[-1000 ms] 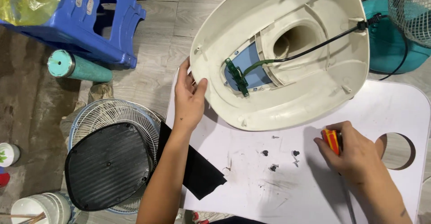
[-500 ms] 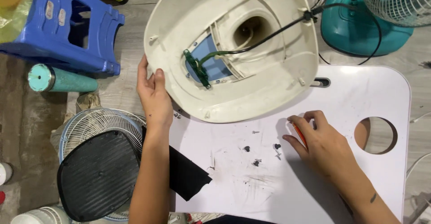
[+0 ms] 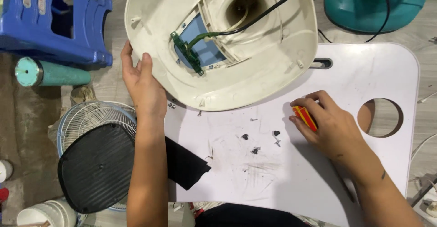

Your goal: Repairing an electric fan by disassembling the motor housing and base using a screwdriver

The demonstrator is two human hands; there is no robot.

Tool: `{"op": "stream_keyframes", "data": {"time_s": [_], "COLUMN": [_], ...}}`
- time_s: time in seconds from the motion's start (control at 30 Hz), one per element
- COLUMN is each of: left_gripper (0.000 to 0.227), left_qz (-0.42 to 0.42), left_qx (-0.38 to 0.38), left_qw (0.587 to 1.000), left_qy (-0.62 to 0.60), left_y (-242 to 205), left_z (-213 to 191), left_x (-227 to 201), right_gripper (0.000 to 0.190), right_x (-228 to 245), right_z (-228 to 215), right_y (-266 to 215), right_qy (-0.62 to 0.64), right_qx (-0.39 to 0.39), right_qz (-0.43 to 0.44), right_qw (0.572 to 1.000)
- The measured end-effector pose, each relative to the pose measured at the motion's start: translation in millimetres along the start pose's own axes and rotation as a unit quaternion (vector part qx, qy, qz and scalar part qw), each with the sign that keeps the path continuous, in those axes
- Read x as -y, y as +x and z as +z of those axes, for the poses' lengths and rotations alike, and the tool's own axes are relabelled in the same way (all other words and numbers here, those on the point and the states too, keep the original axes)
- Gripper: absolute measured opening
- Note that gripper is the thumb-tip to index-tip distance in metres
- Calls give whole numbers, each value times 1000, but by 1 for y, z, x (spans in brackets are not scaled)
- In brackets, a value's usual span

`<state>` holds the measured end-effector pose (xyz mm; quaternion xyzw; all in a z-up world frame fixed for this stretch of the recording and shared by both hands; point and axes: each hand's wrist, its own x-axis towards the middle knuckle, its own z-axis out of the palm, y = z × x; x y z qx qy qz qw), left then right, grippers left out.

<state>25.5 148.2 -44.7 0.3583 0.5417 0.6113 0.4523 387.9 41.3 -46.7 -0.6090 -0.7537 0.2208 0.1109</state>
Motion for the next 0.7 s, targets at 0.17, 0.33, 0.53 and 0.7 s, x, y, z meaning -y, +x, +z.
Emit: {"op": "stream_keyframes", "data": {"time_s": [0.17,0.33,0.53,0.7], "left_gripper": [60,57,58,55], "left_qz": [-20,-28,-29,-32], "left_qx": [22,35,48,44], "left_qw": [999,997,994,998], "left_qy": [-34,-70,-91,-34], "left_y": [-3,-7,-5,1], "left_z": [-6,-9,-19,-26], "left_x": [3,-5,-12,2], "right_gripper": [32,33,34,43], "right_x": [18,14,16,-7], "right_z": [-13,-9,-9,-14], "right_y": [1,0,-1,4], "right_qy": [23,14,18,130], "right_qx": [-31,-35,-8,-89], "right_qz": [-12,-31,7,1], "right_qw": [999,999,1000,988]}}
